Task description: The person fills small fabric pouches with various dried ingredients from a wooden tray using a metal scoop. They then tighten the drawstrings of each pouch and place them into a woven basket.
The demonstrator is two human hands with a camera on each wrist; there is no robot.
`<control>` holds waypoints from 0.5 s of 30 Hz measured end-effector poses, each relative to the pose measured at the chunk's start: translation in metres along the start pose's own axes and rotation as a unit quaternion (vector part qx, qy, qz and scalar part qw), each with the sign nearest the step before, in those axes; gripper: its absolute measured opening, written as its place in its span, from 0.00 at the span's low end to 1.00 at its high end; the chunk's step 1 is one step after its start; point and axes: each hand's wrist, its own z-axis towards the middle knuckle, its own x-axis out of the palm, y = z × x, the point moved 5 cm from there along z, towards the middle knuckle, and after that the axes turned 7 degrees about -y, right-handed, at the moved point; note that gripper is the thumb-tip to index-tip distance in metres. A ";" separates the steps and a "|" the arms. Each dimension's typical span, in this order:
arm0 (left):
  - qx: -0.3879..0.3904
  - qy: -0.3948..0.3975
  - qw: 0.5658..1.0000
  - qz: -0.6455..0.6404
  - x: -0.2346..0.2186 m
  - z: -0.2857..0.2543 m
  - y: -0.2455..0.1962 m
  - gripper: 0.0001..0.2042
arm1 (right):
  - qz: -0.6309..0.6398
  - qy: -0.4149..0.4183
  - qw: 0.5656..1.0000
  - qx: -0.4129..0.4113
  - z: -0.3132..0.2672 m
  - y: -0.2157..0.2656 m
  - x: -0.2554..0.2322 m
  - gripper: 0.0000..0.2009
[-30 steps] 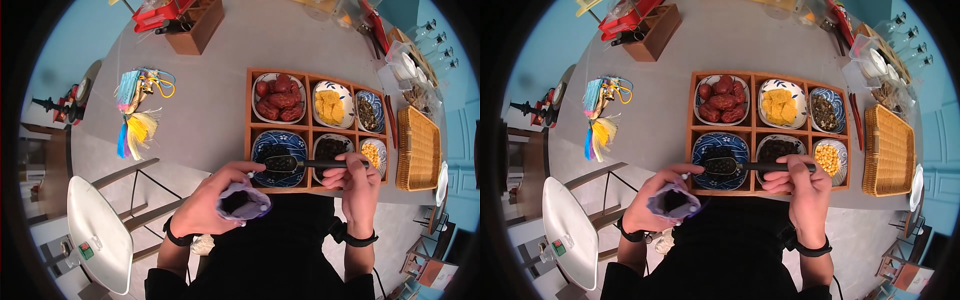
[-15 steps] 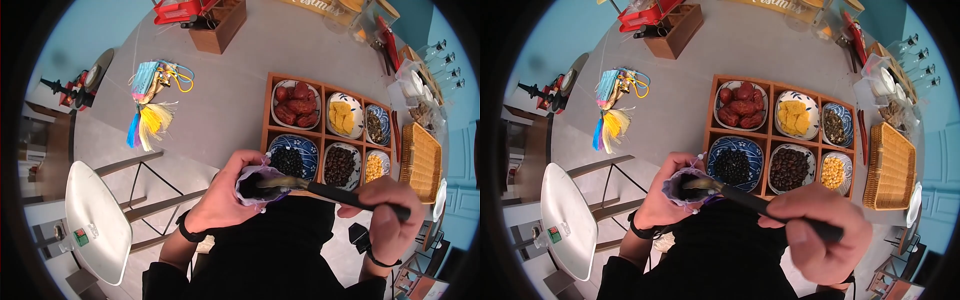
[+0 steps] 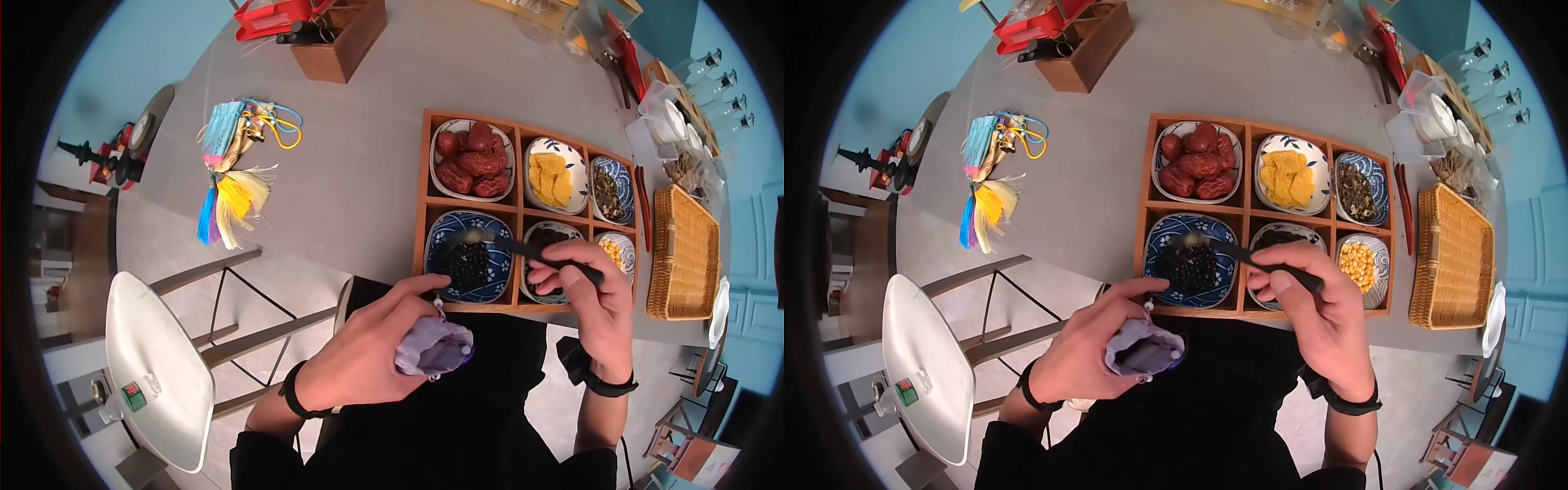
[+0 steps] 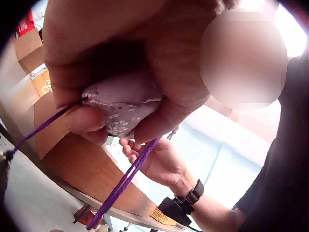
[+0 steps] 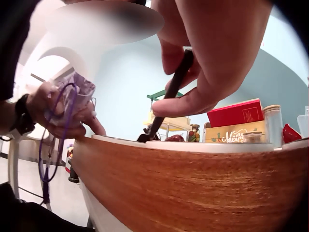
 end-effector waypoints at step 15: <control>0.003 0.082 0.986 0.143 0.006 0.007 -0.006 0.22 | 0.004 -0.090 0.992 0.093 -0.010 -0.023 -0.002 0.10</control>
